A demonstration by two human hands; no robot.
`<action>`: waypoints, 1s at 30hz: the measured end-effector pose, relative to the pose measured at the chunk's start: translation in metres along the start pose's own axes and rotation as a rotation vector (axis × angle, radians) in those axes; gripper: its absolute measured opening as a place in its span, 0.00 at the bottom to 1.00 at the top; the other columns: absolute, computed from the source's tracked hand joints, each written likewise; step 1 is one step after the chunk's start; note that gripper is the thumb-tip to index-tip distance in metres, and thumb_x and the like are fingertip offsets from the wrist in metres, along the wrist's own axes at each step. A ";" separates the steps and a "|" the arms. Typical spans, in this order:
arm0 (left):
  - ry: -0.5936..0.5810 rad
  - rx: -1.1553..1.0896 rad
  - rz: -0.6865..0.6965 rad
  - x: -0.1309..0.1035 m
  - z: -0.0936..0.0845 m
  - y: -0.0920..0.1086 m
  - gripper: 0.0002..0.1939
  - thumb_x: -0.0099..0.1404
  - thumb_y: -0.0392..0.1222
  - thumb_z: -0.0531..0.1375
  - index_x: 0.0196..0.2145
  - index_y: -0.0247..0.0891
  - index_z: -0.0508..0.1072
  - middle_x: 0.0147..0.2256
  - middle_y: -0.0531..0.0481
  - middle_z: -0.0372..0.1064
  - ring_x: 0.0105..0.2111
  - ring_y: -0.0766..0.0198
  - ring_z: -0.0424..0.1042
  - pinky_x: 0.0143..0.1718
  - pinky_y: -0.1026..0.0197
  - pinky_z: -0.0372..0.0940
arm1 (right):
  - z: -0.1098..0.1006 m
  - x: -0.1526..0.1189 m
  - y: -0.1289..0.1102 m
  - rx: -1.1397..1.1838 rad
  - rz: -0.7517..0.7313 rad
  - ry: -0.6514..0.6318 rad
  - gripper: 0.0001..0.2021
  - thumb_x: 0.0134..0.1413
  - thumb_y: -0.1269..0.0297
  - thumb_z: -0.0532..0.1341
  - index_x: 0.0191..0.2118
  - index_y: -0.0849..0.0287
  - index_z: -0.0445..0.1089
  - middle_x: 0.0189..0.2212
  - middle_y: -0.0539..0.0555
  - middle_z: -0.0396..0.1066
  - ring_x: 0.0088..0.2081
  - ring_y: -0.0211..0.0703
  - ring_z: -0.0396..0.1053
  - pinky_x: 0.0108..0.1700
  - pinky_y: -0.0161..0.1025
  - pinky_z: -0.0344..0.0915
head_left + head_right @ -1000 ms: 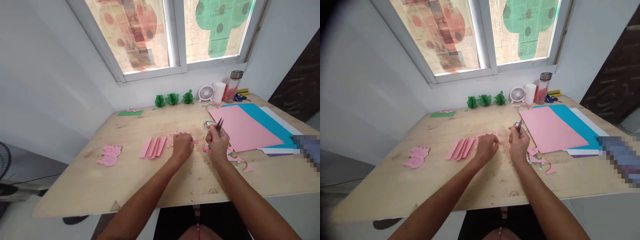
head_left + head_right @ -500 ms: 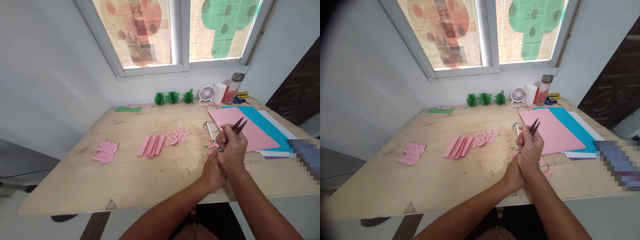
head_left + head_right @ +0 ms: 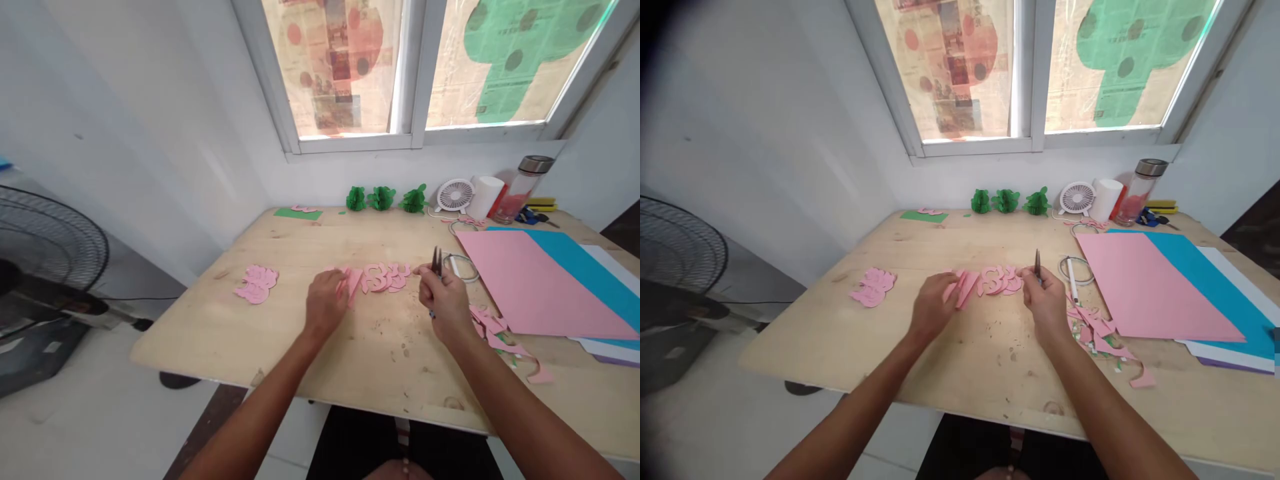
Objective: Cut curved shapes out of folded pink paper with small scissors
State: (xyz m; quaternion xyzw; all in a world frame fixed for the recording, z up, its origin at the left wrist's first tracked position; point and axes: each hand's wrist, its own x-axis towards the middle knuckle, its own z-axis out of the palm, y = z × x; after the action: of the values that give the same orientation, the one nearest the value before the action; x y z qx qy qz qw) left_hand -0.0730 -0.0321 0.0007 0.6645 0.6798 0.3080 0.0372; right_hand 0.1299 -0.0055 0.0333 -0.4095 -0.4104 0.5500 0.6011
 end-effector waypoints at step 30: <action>-0.139 -1.204 -0.476 0.033 -0.008 0.007 0.15 0.45 0.48 0.64 0.22 0.35 0.65 0.21 0.55 0.60 0.20 0.72 0.59 0.22 0.67 0.58 | 0.018 -0.004 0.070 -0.189 0.050 -0.175 0.10 0.48 0.58 0.58 0.28 0.61 0.66 0.12 0.41 0.48 0.15 0.31 0.43 0.16 0.32 0.40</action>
State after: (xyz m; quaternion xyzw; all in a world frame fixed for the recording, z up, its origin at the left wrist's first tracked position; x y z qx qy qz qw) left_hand -0.0740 -0.0054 0.0225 0.3771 0.5128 0.5746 0.5144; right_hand 0.0900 -0.0050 -0.0272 -0.4252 -0.5009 0.5572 0.5078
